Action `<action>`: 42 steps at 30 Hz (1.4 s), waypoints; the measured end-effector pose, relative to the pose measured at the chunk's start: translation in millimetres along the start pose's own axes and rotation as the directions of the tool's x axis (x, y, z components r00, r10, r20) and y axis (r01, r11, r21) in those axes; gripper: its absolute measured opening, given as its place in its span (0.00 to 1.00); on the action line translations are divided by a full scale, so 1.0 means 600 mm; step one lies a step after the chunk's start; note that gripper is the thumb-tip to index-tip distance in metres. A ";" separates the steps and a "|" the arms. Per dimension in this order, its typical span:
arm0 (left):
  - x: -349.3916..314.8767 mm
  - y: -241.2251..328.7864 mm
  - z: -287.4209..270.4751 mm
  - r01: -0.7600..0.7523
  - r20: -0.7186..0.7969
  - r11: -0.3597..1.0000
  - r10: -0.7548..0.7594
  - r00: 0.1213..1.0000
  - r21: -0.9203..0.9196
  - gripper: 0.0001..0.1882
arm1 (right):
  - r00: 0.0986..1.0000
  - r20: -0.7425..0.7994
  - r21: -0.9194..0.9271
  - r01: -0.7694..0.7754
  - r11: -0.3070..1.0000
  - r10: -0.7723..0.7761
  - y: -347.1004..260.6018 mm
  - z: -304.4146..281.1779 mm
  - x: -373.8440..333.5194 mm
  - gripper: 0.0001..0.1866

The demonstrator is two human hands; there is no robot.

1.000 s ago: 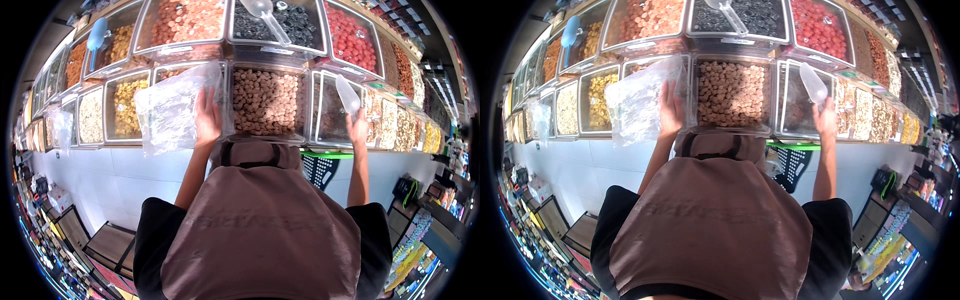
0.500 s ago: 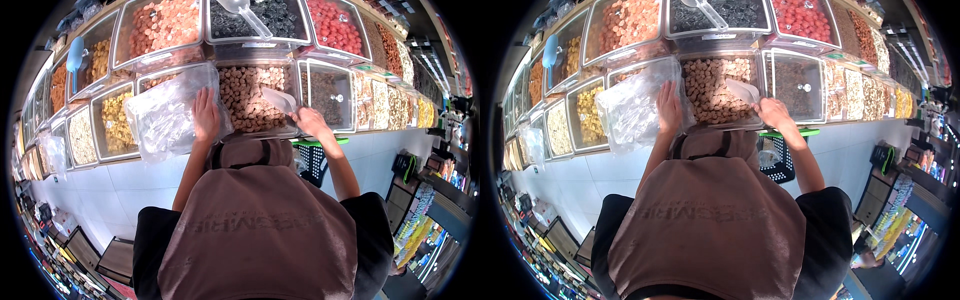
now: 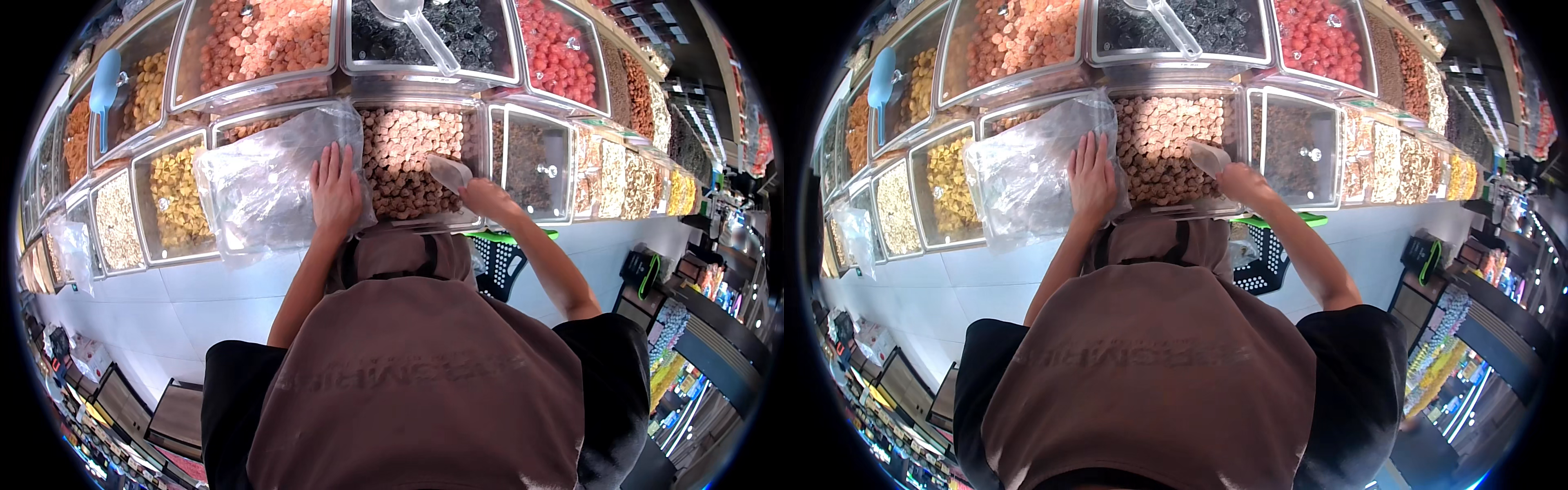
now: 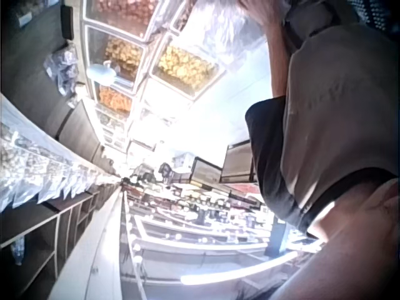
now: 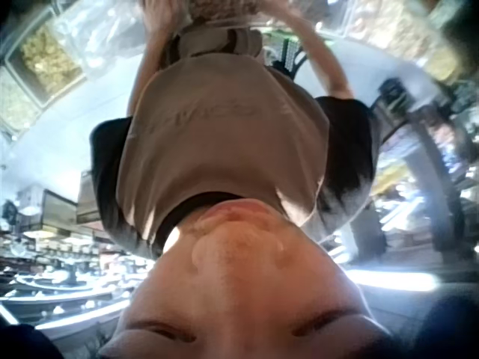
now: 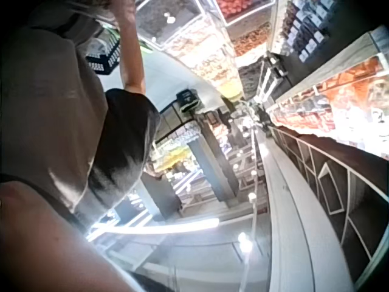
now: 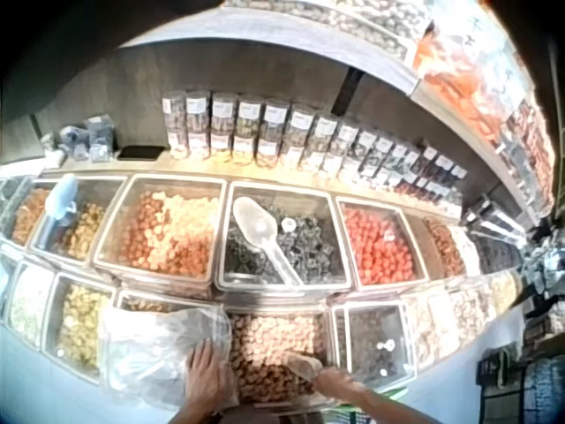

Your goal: The person uses a plastic scoop to transfer various nuts and dried fruits from bulk bins into plastic bags, tying the bags and placing them into a shopping basket.

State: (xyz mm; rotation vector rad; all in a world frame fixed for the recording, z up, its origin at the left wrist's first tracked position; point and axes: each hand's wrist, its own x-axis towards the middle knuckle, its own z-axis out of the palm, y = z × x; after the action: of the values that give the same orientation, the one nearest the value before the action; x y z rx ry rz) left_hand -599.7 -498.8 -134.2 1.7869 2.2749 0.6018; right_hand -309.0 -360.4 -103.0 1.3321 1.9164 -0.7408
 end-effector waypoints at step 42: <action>0.013 0.013 -0.001 -0.031 -0.014 0.999 0.031 0.999 0.012 0.31 | 0.966 -0.149 0.416 0.255 0.873 -0.212 -0.131 0.127 0.121 0.27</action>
State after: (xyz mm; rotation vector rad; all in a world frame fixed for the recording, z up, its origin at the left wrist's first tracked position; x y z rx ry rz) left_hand -594.8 -490.0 -129.3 1.8324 2.2686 0.6088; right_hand -385.6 -402.7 -201.2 1.4264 2.0955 -1.3078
